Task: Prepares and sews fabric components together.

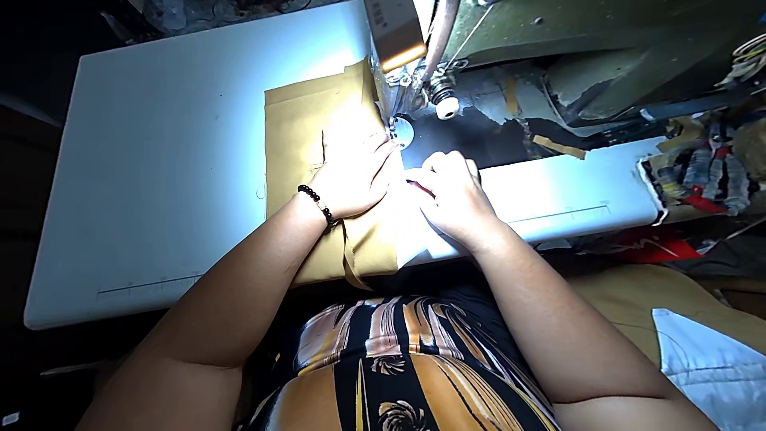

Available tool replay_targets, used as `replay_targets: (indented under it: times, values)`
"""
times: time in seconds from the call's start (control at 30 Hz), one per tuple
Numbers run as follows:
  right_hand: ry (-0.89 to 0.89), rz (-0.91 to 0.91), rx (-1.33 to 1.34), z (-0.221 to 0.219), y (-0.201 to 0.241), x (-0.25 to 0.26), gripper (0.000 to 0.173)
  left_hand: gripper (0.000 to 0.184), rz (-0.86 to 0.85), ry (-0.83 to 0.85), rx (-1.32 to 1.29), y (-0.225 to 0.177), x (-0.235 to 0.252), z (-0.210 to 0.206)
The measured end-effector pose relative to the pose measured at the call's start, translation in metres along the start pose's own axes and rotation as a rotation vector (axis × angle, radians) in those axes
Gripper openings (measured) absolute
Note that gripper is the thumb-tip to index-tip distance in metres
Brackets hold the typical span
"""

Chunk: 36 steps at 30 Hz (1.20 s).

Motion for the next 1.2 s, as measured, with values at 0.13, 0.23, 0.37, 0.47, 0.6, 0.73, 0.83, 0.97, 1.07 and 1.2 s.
replay_targets:
  times: [0.13, 0.23, 0.37, 0.47, 0.6, 0.73, 0.83, 0.97, 1.07, 1.2]
  values:
    - [0.002, -0.02, -0.007, 0.001, 0.001, 0.001, 0.031, 0.058, -0.009, -0.013, -0.031, 0.001, 0.001, 0.002]
    - [0.046, -0.055, -0.063, -0.002, 0.0, 0.004, 0.033, 0.054, -0.003, -0.03, -0.032, 0.007, 0.006, 0.004]
    - [0.08, -0.072, -0.093, -0.005, -0.001, 0.003, 0.034, 0.051, 0.008, -0.046, 0.006, 0.007, 0.007, 0.007]
    - [0.057, -0.067, 0.062, 0.006, 0.004, -0.018, 0.041, 0.047, 0.049, 0.02, -0.03, -0.022, -0.024, 0.012]
    - [-0.059, 0.048, 0.241, 0.021, 0.037, -0.063, 0.041, 0.018, -0.13, -0.161, -0.207, -0.089, -0.095, 0.011]
    - [0.083, -0.1, 0.403, 0.007, 0.036, -0.074, 0.029, 0.025, -0.201, -0.126, 0.053, -0.108, -0.116, -0.018]
    - [0.371, -0.453, 0.851, -0.017, 0.026, -0.081, 0.022, 0.018, -0.258, -0.115, 0.098, -0.109, -0.114, -0.017]
    - [0.504, -0.618, 1.267, -0.04, 0.036, -0.102, 0.022, 0.014, -0.193, -0.002, -0.443, -0.088, -0.111, -0.004]
    - [0.481, -0.583, 1.366, -0.041, 0.042, -0.107, 0.019, 0.007, -0.143, 0.069, -0.967, -0.068, -0.111, 0.0]
    - [0.259, -0.388, 1.08, -0.011, 0.028, -0.103, 0.03, 0.005, -0.176, 0.052, -1.149, -0.062, -0.112, 0.005]
Point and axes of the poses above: each hand's wrist, its own x-axis towards the middle knuckle, its own z-axis out of the back of the hand, y = z × x, the point moved 10 cm from there along x, towards the middle knuckle
